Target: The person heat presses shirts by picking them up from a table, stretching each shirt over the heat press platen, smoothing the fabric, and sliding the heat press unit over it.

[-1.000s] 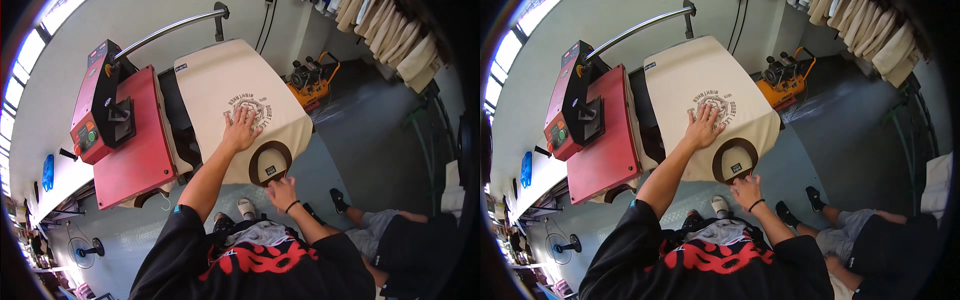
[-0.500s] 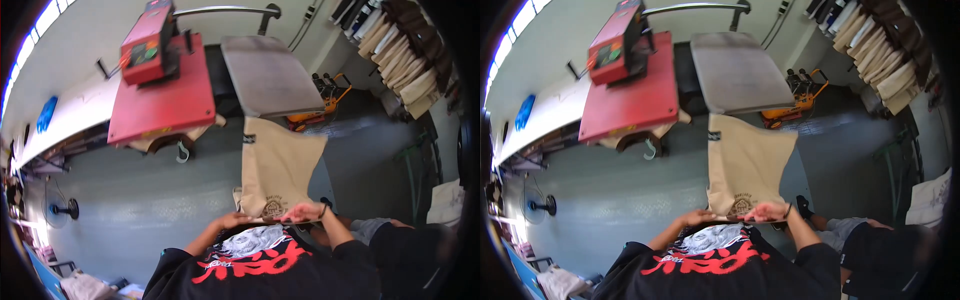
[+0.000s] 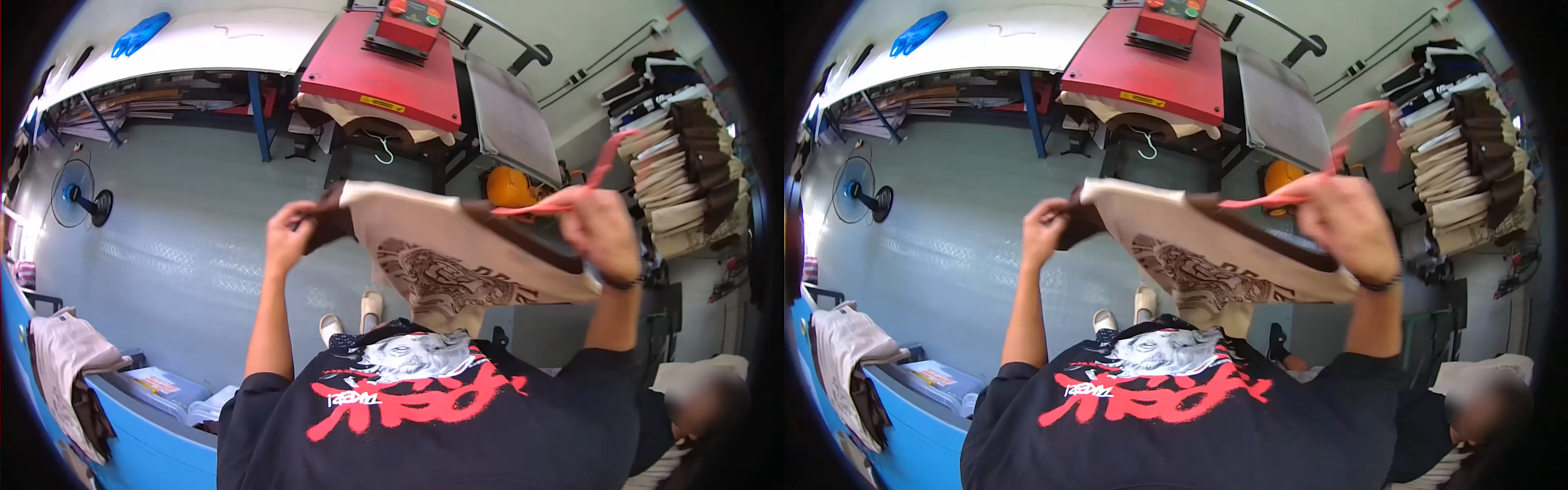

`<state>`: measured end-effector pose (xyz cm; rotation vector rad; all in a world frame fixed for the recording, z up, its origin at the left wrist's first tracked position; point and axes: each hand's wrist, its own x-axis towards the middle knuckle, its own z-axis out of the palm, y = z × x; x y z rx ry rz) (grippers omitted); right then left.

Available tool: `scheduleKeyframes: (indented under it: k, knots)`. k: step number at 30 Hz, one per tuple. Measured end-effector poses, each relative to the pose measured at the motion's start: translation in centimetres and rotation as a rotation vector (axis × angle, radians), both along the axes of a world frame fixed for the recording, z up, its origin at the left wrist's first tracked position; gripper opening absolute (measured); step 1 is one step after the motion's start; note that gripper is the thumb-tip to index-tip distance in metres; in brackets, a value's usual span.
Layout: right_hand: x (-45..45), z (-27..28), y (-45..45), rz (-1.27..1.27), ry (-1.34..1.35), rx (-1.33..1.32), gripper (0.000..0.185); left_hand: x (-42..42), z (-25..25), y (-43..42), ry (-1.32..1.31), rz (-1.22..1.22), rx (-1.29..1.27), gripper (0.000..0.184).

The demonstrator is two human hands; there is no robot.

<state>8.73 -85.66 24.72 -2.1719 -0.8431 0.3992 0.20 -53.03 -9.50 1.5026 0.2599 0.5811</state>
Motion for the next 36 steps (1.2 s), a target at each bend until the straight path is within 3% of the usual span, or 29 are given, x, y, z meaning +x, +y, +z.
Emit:
scheduleKeyframes:
  k: [2, 3, 4, 6, 9, 10, 11, 12, 14, 16, 17, 20, 22, 23, 25, 26, 27, 28, 30, 31, 32, 34, 36]
  knots:
    - [-1.4, 4.0, -1.0, 0.026, -0.059, 0.220, 0.044, -1.8, 0.6, 3.0, -0.084, 0.073, -0.285, 0.038]
    - [-2.4, 6.5, -1.4, 0.061, -0.016, 0.249, 0.040, -1.7, -2.7, 4.4, -0.040, 0.112, -0.401, 0.050]
    - [-2.5, 8.5, -2.5, 0.119, 0.082, 0.372, 0.036, -1.4, -6.5, 5.4, -0.027, 0.015, -0.288, 0.065]
    - [-2.8, 13.0, -6.0, 0.074, 0.108, 0.448, 0.034, -1.0, -10.7, 3.5, 0.190, -0.047, -0.738, 0.079]
    - [-6.4, 18.0, -6.2, -0.375, -0.176, 0.791, 0.037, 3.2, -15.7, -0.9, 0.394, -0.142, -0.818, 0.077]
    - [-6.4, 19.4, -8.0, -0.348, -0.206, 0.796, 0.037, 5.0, -15.1, -2.5, 0.415, -0.182, -0.865, 0.074]
    - [-6.4, 20.8, -9.8, -0.321, -0.236, 0.800, 0.037, 6.9, -14.1, -3.4, 0.229, -0.397, -1.045, 0.069]
    - [-6.5, 21.3, -10.6, -0.068, -0.044, 0.735, 0.034, 8.8, -12.7, -4.1, 0.032, -0.617, -1.209, 0.066]
    - [-4.9, 20.0, -11.7, 0.195, 0.145, 0.651, 0.030, 11.9, -9.3, -5.3, -0.007, -0.808, -1.322, 0.059]
    - [-3.0, 20.3, -12.7, -0.074, 0.064, 0.663, 0.022, 15.1, -7.8, -7.5, -0.134, -0.649, -0.741, 0.053]
    - [-1.3, 19.2, -14.4, -0.287, -0.038, 0.728, 0.018, 15.2, -6.2, -7.9, -0.144, -0.654, -0.733, 0.053]
    - [3.1, 11.8, -17.2, -0.777, -0.203, 0.761, 0.013, 10.8, 1.9, -7.1, -0.469, -0.645, -1.275, 0.044]
    - [8.7, 3.2, -27.9, -0.902, -0.125, 0.527, 0.021, 7.0, 5.6, -4.4, -0.682, -0.747, -1.492, 0.042]
    - [8.5, 0.0, -29.0, -0.920, -0.109, 0.521, 0.021, 6.4, 6.1, -3.4, -0.586, -0.583, -1.325, 0.043]
    - [7.7, -6.4, -27.5, -0.840, -0.152, -1.140, 0.027, 4.8, 9.1, -1.9, -0.330, -0.370, -0.974, 0.047]
    - [5.0, -4.6, -19.1, -0.839, 0.030, -0.732, 0.031, 4.6, 10.5, -1.7, -0.318, -0.425, -0.787, 0.047]
    - [6.3, -7.5, -17.7, -0.601, 0.130, -0.160, 0.028, 4.7, 11.2, -2.1, -0.251, -0.508, -0.634, 0.047]
    - [4.4, -6.5, -9.5, -0.468, 0.004, -0.034, 0.028, 4.6, 12.6, -3.0, -0.178, -0.606, -0.481, 0.047]
    - [2.3, -5.4, 1.0, -0.259, 0.126, 0.400, 0.045, 4.1, 16.3, -6.7, -0.215, -0.666, -0.198, 0.050]
    - [1.8, -4.8, 4.2, -0.152, 0.334, 0.495, 0.048, 4.6, 15.9, -9.0, -0.270, -0.717, -0.036, 0.053]
    - [3.6, -7.2, 5.4, -0.117, 0.358, 0.402, 0.046, 4.4, 15.6, -10.7, -0.161, -0.852, -0.128, 0.056]
    - [6.0, -10.8, 6.4, -0.083, 0.105, 0.006, 0.041, 3.6, 14.7, -12.6, -0.126, -0.843, -0.005, 0.055]
    - [7.5, -14.4, 4.8, -0.036, 0.415, 0.214, 0.037, 2.6, 13.5, -12.8, -0.078, -0.808, 0.038, 0.052]
